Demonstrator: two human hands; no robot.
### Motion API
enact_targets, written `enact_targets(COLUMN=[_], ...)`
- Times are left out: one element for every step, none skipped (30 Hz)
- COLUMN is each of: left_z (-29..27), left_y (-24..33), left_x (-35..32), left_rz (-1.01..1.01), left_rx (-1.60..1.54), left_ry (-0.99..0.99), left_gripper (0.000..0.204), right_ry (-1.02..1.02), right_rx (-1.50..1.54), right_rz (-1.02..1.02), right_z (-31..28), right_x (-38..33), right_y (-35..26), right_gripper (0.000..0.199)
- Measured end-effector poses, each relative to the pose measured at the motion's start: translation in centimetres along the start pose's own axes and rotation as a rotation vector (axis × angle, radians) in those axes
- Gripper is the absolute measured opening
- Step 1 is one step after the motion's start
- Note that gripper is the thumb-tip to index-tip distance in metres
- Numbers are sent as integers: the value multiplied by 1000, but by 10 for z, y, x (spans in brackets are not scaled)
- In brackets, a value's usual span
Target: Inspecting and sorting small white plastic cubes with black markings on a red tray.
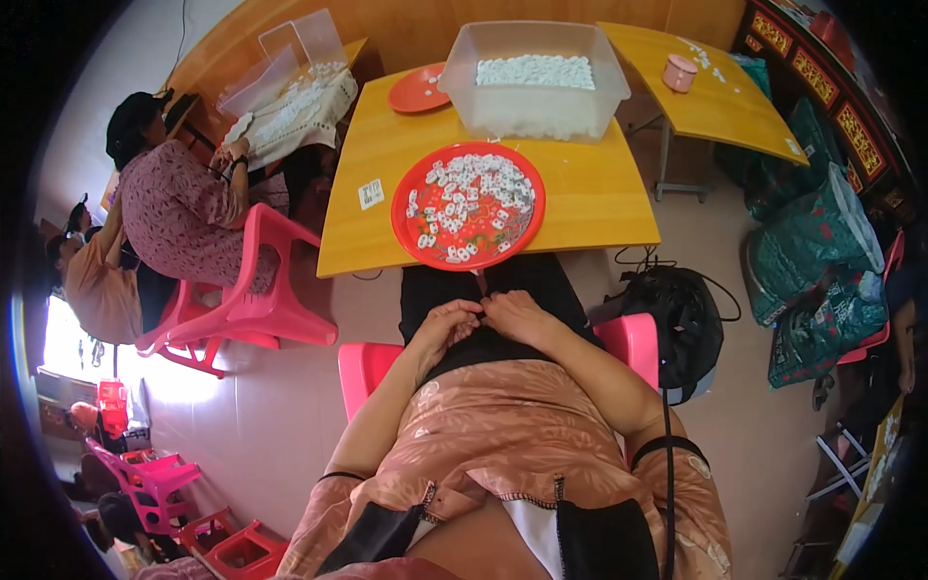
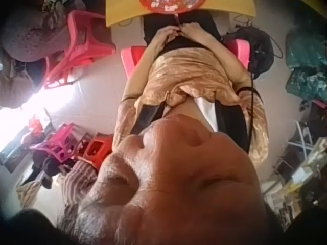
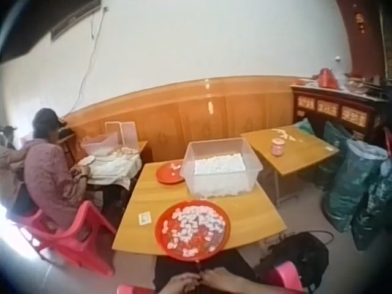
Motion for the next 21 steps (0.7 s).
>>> enact_targets(left_z=[-1, -2, -4, -5, -6, -8, -9, -10, -12, -13, -14, -15, -15, -16, -18, -19, -20, -23, -25, -27, -27], left_y=[0, -1, -1, -2, -3, -4, -4, -4, -4, -3, -2, -2, -3, -2, -2, -2, -3, -3, -3, -4, -3], left_x=[2, 4, 6, 8, 8, 9, 10, 10, 10, 11, 12, 12, 12, 12, 13, 13, 13, 14, 14, 14, 14], left_rz=[-3, -2, -2, -2, -6, -14, -11, -8, -7, -10, -9, -9, -8, -11, -9, -7, -9, -5, 0, 1, 0], left_rx=[3, 8, 12, 15, 16, 7, 6, 5, 2, -7, 2, 10, 11, 2, 8, 14, 8, 6, 6, 0, -6], left_ry=[6, 5, 6, 6, 13, 15, 14, 12, 19, 21, 22, 22, 32, 33, 32, 32, 32, 30, 29, 32, 34], left_gripper=[20, 20, 20, 19, 19, 19, 19, 19, 18, 18, 18, 18, 18, 18, 18, 18, 18, 18, 18, 18, 18], right_ry=[-14, 10, 34, 20, 6, -1, -8, -19, -13, -7, -16, -14, -11, -20, -14, -7, -14, -23, -32, -37, -105], right_rx=[5, 2, -1, -7, -4, -10, -17, -16, -15, -14, -15, -20, -26, -28, -34, -41, -43, -40, -38, -38, -56], right_rz=[3, -9, -23, -11, -12, -16, -20, -20, -24, -28, -30, -23, -16, -17, -19, -21, -22, -21, -19, -24, -25], right_z=[4, 7, 9, 11, 13, 16, 19, 21, 22, 22, 23, 24, 24, 25, 27, 29, 30, 28, 26, 23, 15], right_x=[0, 1, 3, 4, 5, 5, 5, 5, 6, 7, 9, 9, 9, 10, 11, 11, 10, 11, 13, 11, 9], right_y=[3, 5, 5, 5, 6, 7, 8, 9, 8, 7, 6, 6, 5, 4, 4, 4, 4, 2, 0, -2, -9], right_gripper=[25, 24, 23, 22, 22, 23, 25, 25, 24, 23, 23, 22, 21, 21, 21, 20, 20, 20, 20, 20, 19])
Point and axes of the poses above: each hand's wrist, its own x-axis towards the middle knuckle, its own z-axis out of the palm, y = z × x, the point moved 3 cm from there along x, towards the middle knuckle, and after that the axes turned 13 degrees about y, right-handed, at the moved point
